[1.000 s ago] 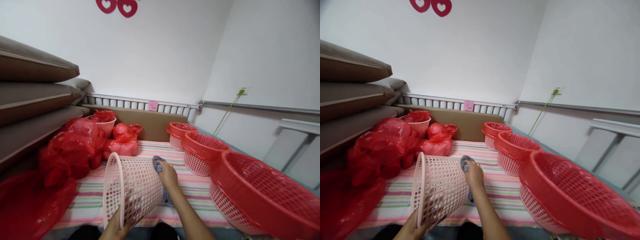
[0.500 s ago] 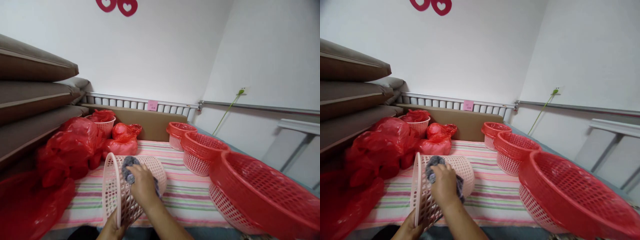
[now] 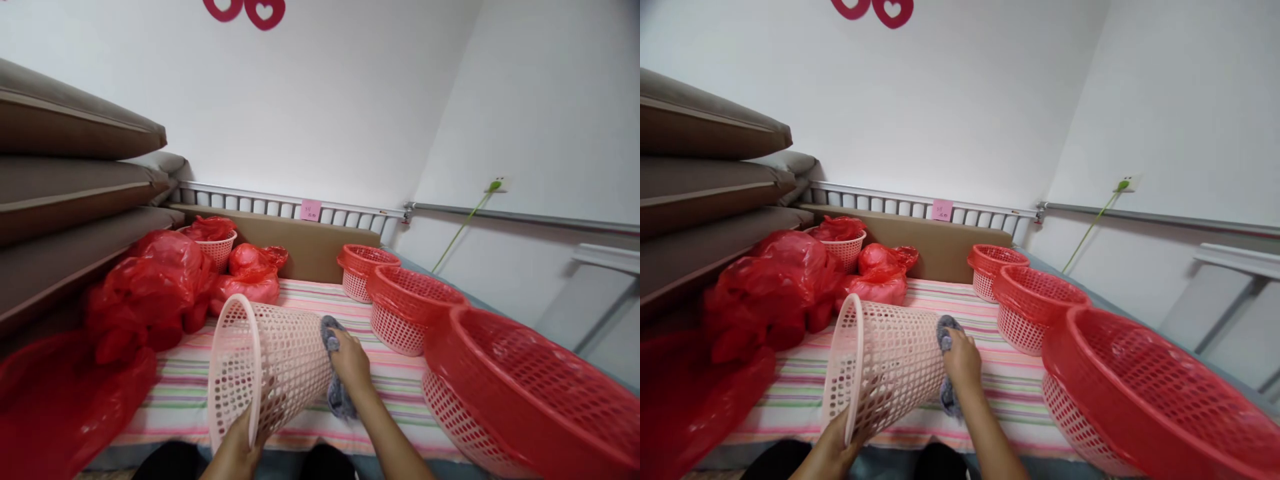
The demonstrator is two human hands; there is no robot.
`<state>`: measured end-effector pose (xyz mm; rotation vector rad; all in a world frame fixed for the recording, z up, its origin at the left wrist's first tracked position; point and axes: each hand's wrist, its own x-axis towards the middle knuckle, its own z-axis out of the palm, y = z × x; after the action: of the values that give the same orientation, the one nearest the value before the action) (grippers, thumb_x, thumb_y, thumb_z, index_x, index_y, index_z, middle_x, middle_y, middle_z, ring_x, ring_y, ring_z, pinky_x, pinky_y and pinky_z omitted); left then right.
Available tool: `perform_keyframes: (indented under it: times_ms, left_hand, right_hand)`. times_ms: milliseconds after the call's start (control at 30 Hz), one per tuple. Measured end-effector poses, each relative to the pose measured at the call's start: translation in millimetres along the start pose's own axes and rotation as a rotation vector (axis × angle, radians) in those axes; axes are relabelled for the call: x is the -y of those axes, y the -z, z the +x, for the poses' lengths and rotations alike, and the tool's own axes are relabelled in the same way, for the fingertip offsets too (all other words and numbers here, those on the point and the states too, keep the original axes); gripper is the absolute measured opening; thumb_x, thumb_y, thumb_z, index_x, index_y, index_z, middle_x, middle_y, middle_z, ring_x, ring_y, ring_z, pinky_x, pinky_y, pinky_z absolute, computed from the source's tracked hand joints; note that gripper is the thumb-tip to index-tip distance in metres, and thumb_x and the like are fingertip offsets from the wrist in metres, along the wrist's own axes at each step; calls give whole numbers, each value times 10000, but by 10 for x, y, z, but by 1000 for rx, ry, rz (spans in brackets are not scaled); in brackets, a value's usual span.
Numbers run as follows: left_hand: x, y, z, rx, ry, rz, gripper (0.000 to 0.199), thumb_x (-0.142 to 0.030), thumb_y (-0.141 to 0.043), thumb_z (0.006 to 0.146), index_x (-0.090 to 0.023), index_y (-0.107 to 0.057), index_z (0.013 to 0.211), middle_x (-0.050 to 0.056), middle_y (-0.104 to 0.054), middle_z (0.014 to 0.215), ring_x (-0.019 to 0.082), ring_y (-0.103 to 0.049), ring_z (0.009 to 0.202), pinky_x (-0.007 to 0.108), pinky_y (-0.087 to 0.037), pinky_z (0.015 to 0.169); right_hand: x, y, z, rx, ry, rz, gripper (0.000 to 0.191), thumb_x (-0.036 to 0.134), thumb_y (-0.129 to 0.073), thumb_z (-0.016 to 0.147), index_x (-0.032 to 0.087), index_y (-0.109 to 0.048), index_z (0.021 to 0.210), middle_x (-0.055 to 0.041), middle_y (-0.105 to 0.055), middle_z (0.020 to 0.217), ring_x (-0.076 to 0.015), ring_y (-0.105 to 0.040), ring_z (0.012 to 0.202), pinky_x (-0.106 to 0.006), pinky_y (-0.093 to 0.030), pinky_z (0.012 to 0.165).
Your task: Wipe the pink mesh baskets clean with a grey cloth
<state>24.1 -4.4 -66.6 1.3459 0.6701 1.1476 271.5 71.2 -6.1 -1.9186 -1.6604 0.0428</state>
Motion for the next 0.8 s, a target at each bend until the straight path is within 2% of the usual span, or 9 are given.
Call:
perform_keyframes:
  times_ms: [133,200,333,500,600,700,800]
  left_hand:
    - [-116,-154,-5,75,-158,118,467,-221,-522,870,-265,-497,1334,66,-478,1403,290,-398,1319,484,-246,1128]
    - [-189,-206,-21,69,-207,246,539,-90,-457,844,-274,-472,1351,41,-466,1411,273,-370,1338,473,-224,1140]
    - [-267,-244,-9,-25,-273,421,777,67,-367,676,-266,-432,1375,8,-457,1416,242,-384,1334,437,-261,1139]
    - [-152,-176,112,-158,-268,519,877,81,-313,566,-239,-431,1374,2,-465,1408,197,-420,1313,430,-262,1140]
    - [-9,-91,149,-207,-264,555,873,72,-330,561,-233,-434,1372,6,-471,1405,192,-416,1315,435,-246,1142]
    - [15,-70,141,-153,-240,566,826,52,-357,596,-254,-459,1357,0,-498,1387,197,-411,1319,432,-251,1140]
    - [-157,-186,132,-59,-210,498,647,-24,-385,730,-265,-512,1317,1,-530,1362,206,-411,1319,438,-248,1137]
  right_hand:
    - [-384,110,-105,43,-140,22,494,186,-368,764,214,-586,1207,-56,-651,1162,-223,-612,1028,-295,-457,821]
    - [-484,109,-239,61,-162,87,484,274,-352,787,224,-574,1215,-44,-655,1157,-205,-616,1037,-268,-461,817]
    - [-636,-22,-544,65,-212,301,569,365,-368,699,194,-565,1205,-59,-656,1147,-207,-605,1055,-251,-453,852]
    - [-748,-165,-761,24,-354,628,615,389,-474,528,161,-612,1082,-80,-688,1048,-262,-631,972,-297,-491,808]
    - [-709,-126,-782,13,-407,830,629,379,-553,503,149,-602,1087,-77,-679,1079,-276,-614,1015,-306,-504,794]
    - [-517,9,-787,-32,-418,875,609,356,-587,520,150,-609,1093,-70,-687,1061,-279,-621,999,-310,-510,793]
    - [-156,168,-829,-86,-254,800,578,361,-579,622,169,-591,1167,-68,-668,1111,-266,-622,1005,-332,-497,854]
